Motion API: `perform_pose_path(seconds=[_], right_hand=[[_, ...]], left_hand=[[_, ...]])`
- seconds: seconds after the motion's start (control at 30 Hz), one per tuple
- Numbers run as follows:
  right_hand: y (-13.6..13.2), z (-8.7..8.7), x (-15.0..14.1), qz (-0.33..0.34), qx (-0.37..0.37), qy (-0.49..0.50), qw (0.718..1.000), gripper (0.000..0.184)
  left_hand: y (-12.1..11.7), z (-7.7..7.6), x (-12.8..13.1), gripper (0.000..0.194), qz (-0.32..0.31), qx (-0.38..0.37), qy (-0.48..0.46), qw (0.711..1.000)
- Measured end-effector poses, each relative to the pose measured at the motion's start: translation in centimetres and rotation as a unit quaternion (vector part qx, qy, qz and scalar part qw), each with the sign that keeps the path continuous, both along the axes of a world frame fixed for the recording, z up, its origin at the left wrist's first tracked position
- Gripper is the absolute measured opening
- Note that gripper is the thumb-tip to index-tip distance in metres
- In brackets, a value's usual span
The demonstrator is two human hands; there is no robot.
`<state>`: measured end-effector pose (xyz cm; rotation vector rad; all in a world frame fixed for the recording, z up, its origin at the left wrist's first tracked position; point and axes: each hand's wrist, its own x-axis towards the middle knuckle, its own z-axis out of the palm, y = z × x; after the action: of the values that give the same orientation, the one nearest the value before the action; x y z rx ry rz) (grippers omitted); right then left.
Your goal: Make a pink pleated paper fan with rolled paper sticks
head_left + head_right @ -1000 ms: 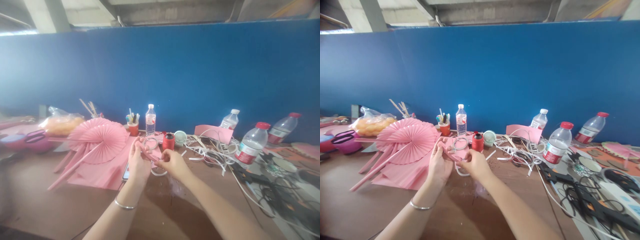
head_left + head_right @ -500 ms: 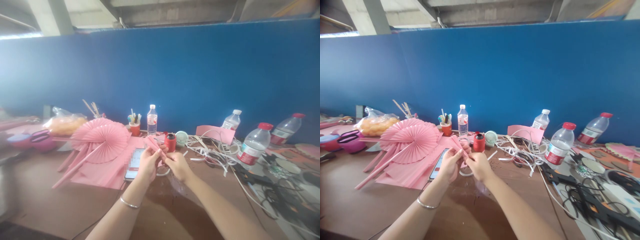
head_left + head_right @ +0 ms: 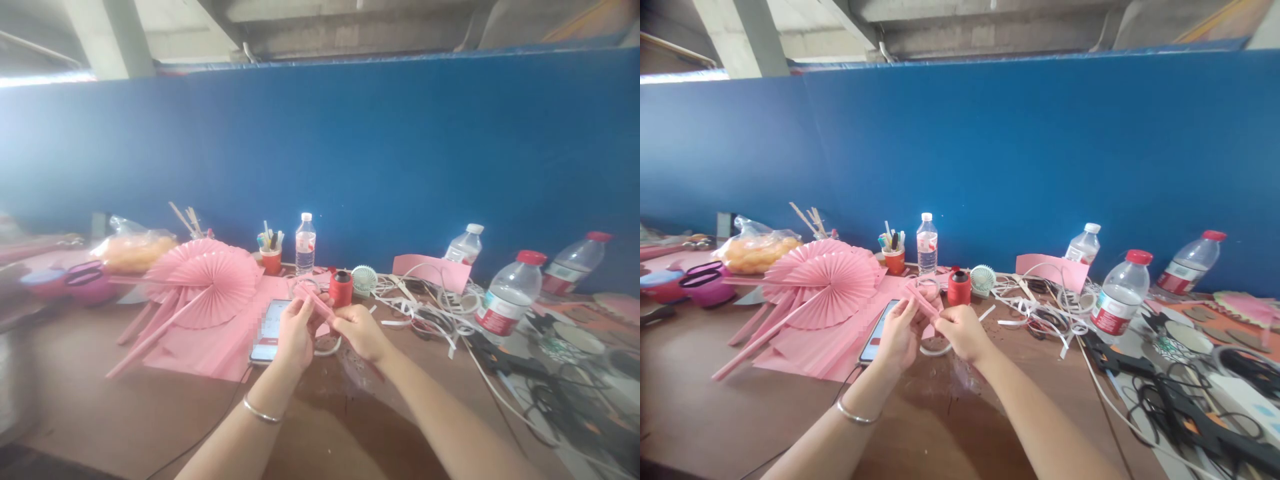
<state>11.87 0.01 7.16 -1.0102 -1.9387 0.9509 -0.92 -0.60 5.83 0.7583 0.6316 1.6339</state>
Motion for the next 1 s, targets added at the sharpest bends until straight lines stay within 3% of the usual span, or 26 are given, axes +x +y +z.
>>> perform_pose_path(seconds=[0.17, 0.33, 0.43, 0.5, 0.57, 0.67, 0.73, 0.8, 0.87, 0.93, 1.0], right_hand=[[-0.1, -0.3, -0.3, -0.002, 0.018, -0.049, 0.999, 0.036], [-0.3, 0.3, -0.3, -0.019, 0.049, -0.063, 0.997, 0.039], [-0.2, 0.8, 0.3, -0.054, 0.091, -0.101, 0.989, 0.042], [0.2, 1.2, 1.0, -0.098, 0.123, -0.159, 0.975, 0.043], [0.7, 1.6, 1.8, -0.133, 0.145, -0.227, 0.954, 0.042], [1.6, 1.8, 3.0, -0.133, 0.130, -0.325, 0.927, 0.038], [2.1, 1.5, 3.6, -0.122, 0.107, -0.382, 0.910, 0.033], [2.7, 0.9, 4.0, -0.133, 0.082, -0.440, 0.884, 0.028], [3.2, 0.1, 4.3, -0.154, 0.045, -0.492, 0.856, 0.027], [3.5, -0.6, 4.6, -0.165, 0.007, -0.522, 0.837, 0.028], [3.7, -1.1, 4.8, -0.164, -0.009, -0.529, 0.832, 0.029]], left_hand=[[0.3, -0.2, -0.6, 0.026, 0.040, -0.022, 0.009, 0.999], [-0.2, -0.2, 0.4, 0.025, -0.035, -0.010, 0.063, 0.997], [-0.3, 0.0, 0.8, 0.029, -0.034, 0.009, 0.023, 0.999], [-0.2, 0.1, 0.6, 0.028, 0.013, 0.025, -0.001, 1.000], [0.0, 0.1, 0.1, 0.023, 0.103, 0.024, 0.001, 0.994], [0.2, -0.3, -0.3, 0.015, 0.199, -0.006, 0.027, 0.980], [0.1, -0.7, 0.0, 0.016, 0.165, -0.019, 0.065, 0.984], [-0.3, -1.1, 0.6, 0.017, 0.091, -0.019, 0.134, 0.987], [-0.9, -1.5, 1.4, 0.014, 0.033, 0.005, 0.231, 0.972], [-1.6, -1.9, 2.1, 0.012, 0.002, 0.056, 0.354, 0.933], [-2.4, -2.2, 2.7, 0.012, -0.020, 0.132, 0.481, 0.867]])
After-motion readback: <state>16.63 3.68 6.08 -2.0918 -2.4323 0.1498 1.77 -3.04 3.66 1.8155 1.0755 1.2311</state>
